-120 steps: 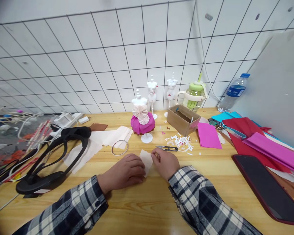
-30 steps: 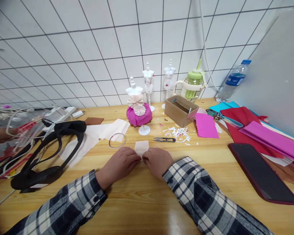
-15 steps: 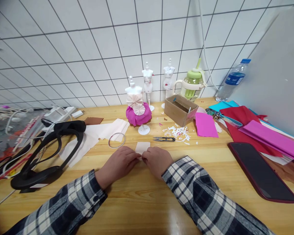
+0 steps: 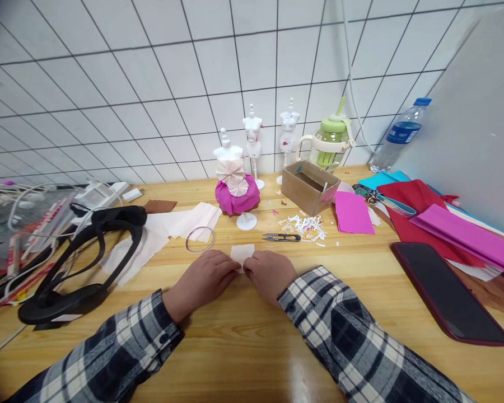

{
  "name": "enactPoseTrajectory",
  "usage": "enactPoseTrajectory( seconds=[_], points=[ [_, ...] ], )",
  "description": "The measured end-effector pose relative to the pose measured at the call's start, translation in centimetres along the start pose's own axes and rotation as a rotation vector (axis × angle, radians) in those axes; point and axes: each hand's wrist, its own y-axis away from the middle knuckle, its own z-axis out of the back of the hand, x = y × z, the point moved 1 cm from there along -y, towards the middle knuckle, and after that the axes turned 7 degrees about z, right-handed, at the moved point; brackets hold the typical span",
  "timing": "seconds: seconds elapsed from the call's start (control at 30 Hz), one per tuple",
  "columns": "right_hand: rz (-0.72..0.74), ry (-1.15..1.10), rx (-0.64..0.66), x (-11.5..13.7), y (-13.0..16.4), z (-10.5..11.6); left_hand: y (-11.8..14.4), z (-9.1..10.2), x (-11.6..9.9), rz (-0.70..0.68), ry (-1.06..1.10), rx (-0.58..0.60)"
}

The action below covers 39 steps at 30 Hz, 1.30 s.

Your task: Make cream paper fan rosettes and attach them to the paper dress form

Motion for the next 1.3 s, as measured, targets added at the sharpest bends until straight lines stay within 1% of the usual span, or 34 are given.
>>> enactPoseTrajectory(
  seconds=[0.13, 0.3, 0.43, 0.53, 0.63, 0.7, 0.87, 0.97, 1.17, 1.3],
  points=[
    [-0.004, 0.011, 0.000, 0.06, 0.01, 0.04, -0.01, 0.09, -0.05, -0.009, -0.013, 0.011],
    [0.016, 0.022, -0.006, 0.15, 0.02, 0.17, -0.11, 0.22, -0.06, -0.034, -0.002, -0.049],
    [0.030, 0.021, -0.021, 0.12, 0.00, 0.09, -0.06, 0.08, -0.04, -0.046, 0.013, -0.017],
    [0.013, 0.014, 0.000, 0.03, -0.02, -0.02, 0.03, -0.05, 0.01, -0.001, 0.025, -0.006],
    [-0.006, 0.010, -0.006, -0.04, -0.02, -0.03, 0.04, -0.10, 0.01, 0.026, 0.027, 0.006],
    [-0.005, 0.013, -0.004, -0.06, -0.01, -0.05, -0.03, -0.03, -0.04, 0.010, 0.013, 0.013],
    [0.034, 0.040, -0.013, -0.02, -0.01, -0.06, -0.20, 0.26, -0.12, -0.035, 0.014, -0.038],
    [0.047, 0.045, -0.021, 0.05, 0.00, 0.00, -0.17, 0.17, -0.05, -0.052, 0.024, -0.018],
    [0.007, 0.042, -0.015, 0.07, 0.01, -0.07, -0.08, -0.07, 0.06, 0.018, 0.003, -0.003],
    [0.009, 0.064, -0.009, 0.04, -0.04, -0.20, -0.14, 0.08, -0.03, 0.004, -0.007, -0.019]
  ],
)
